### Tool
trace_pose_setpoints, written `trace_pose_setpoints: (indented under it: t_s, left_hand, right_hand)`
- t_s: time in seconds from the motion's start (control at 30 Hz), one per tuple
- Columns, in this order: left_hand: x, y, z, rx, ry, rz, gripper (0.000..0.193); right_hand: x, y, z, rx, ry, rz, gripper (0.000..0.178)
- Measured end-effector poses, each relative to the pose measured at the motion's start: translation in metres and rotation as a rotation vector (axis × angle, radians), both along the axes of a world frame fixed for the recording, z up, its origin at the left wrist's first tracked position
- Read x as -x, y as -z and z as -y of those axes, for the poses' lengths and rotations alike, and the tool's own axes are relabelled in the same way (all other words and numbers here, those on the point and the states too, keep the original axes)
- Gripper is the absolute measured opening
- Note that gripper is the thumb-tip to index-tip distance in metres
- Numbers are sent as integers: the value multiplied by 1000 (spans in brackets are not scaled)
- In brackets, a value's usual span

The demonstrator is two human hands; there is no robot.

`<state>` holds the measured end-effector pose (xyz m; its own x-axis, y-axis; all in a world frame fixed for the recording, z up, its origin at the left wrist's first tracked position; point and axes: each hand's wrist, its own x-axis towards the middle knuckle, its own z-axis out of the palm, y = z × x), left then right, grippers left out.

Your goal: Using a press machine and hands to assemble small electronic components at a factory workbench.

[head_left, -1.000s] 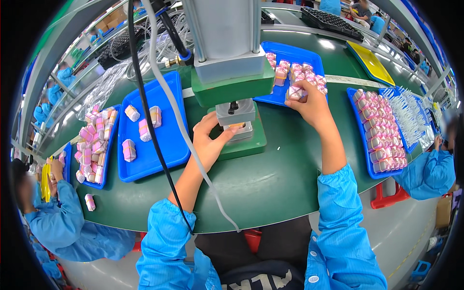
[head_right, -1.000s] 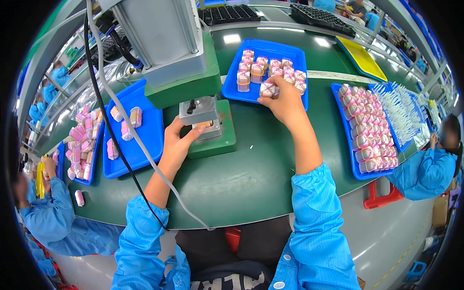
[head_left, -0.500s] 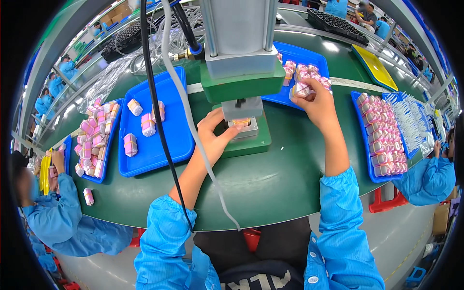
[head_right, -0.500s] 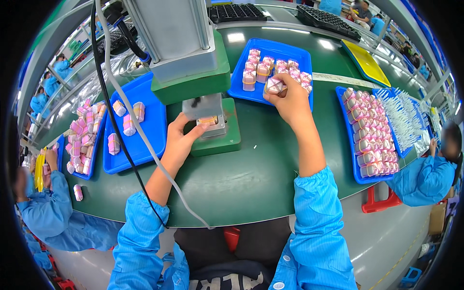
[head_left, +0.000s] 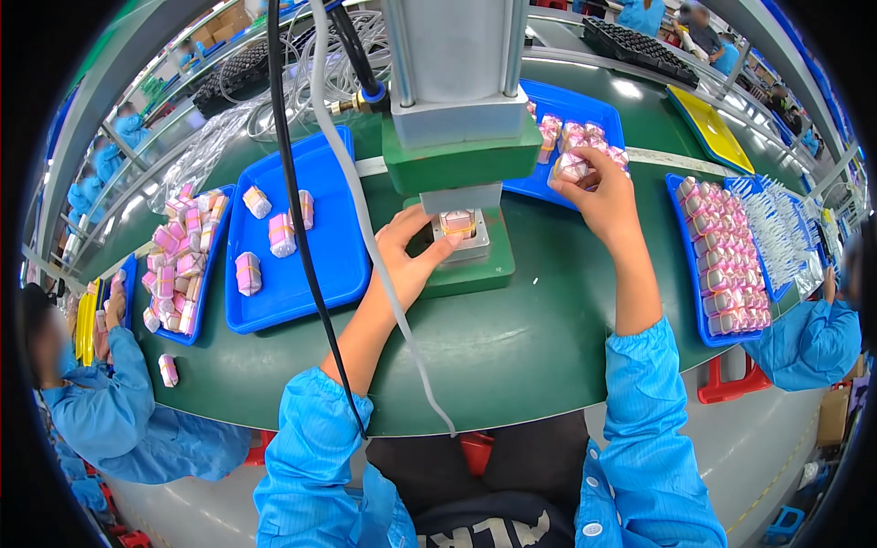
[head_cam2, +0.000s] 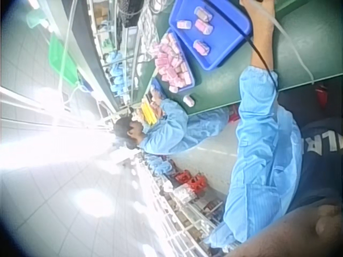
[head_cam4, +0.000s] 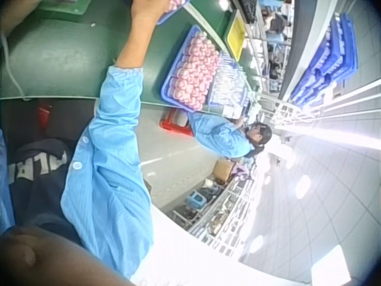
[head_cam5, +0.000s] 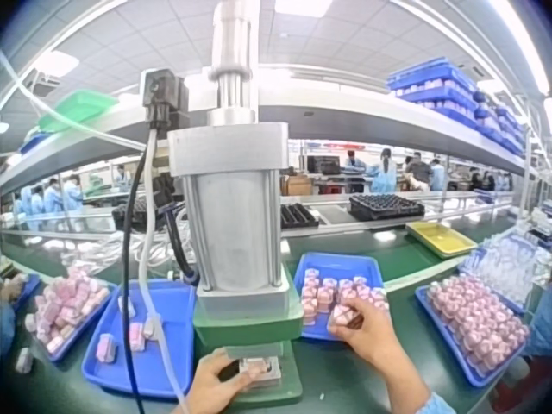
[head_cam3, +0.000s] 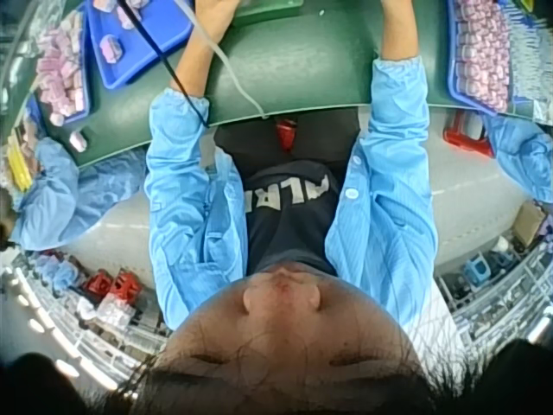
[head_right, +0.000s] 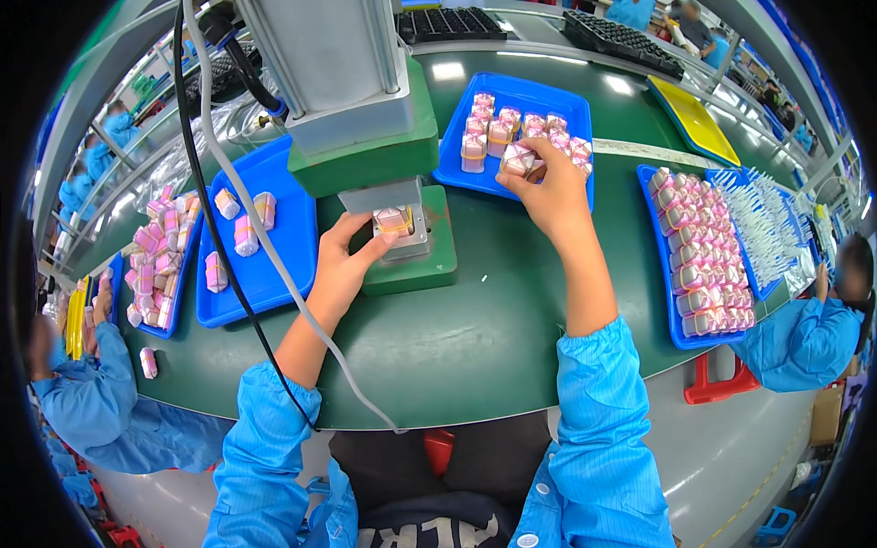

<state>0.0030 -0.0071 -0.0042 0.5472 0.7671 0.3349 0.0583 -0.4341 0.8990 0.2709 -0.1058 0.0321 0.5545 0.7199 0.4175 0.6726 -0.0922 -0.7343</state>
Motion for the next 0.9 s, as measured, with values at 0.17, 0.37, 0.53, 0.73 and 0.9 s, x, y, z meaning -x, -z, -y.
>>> trace_pose_setpoints:
  t_s: [0.17,0.37,0.53,0.73,0.9]
  left_hand:
    - [1,0,0,-21,19,10,40]
    - [1,3,-3,-33,36,3,40]
    - [1,1,-2,-25,31,-11,42]
    - [-1,-2,-3,-17,52,108,41]
    - [5,-10,-4,225,131,166,35]
  right_hand:
    - [3,-1,-1,11,4,-10,53]
    - [1,0,-2,-15,30,-18,56]
    - [-1,3,-4,-49,-12,-54,58]
    - [23,-3,-10,-196,-261,-485,56]
    - [49,4,-13,-90,-520,-688,54]
